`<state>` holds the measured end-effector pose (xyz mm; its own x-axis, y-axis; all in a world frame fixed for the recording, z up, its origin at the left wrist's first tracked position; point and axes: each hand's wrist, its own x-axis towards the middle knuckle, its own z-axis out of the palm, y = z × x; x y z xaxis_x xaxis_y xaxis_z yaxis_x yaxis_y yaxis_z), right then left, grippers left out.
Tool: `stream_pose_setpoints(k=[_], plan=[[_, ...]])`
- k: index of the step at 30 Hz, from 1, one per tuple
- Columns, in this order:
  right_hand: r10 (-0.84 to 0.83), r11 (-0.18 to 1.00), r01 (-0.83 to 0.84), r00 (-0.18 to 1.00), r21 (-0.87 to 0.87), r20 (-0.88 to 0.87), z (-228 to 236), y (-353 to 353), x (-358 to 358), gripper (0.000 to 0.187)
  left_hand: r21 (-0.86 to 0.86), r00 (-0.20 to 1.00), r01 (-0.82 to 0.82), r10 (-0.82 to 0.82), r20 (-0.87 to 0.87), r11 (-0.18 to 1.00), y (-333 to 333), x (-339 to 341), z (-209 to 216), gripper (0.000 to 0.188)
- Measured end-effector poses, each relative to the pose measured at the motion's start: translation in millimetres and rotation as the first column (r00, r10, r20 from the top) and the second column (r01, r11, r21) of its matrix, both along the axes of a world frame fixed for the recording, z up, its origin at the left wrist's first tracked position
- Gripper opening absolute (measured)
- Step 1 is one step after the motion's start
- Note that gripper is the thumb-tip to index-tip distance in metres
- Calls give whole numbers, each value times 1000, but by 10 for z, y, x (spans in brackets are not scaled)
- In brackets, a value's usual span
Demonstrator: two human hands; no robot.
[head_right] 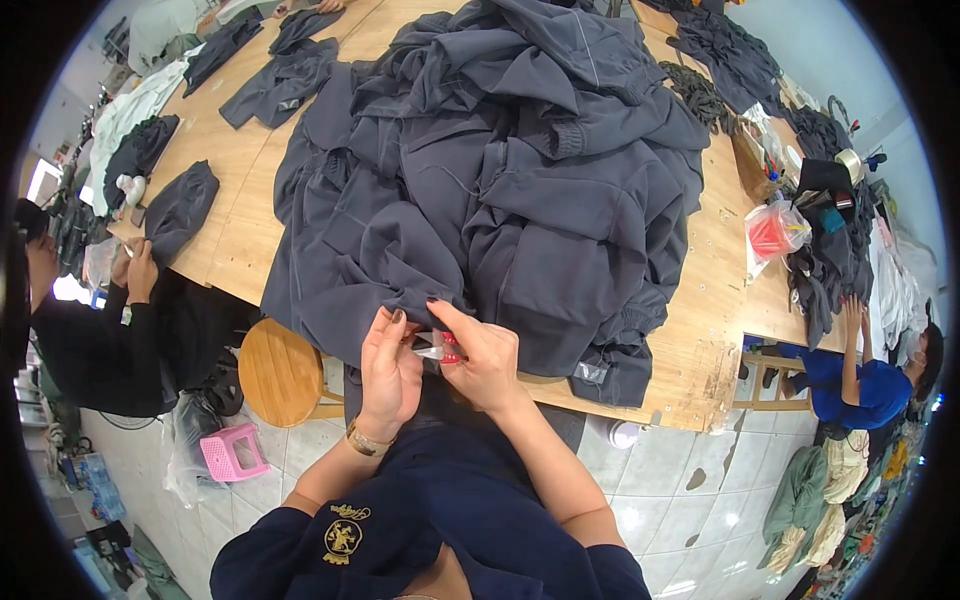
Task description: The recorder uses small hand scissors to trim excess threads and inspect labels on several dark gray garment components on a large industrial table.
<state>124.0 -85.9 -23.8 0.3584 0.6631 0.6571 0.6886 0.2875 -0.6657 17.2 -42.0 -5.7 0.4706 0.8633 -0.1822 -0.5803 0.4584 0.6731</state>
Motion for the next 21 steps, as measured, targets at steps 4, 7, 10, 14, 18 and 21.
stream_pose_setpoints(k=[4, 7, 10, 14, 18, 21], plan=[[76, 997, -66, 951, -45, 298, -33, -60, 75, 39, 55, 993, 10, -3, -119, 998, 42, -31, -61, 12], [115, 993, -104, 949, -53, 293, -40, -103, 89, 37, 38, 994, 27, -23, -105, 999, 95, -39, -85, 15], [86, 996, -80, 977, -36, 197, -165, -96, 92, 35, 16, 995, 23, -21, -95, 1000, 84, -12, -43, 15], [113, 994, -113, 993, 8, 29, -91, -58, 6, 28, -5, 990, 35, -35, -133, 999, 74, -53, -122, 15], [11, 973, -173, 689, -149, -725, -41, -85, -63, 8, 31, 993, 37, -33, -114, 999, 46, -32, -121, 16], [-34, 983, -131, 558, -129, -829, 7, 39, -72, 17, 85, 996, 23, -16, -83, 996, 8, 11, -122, 16]])
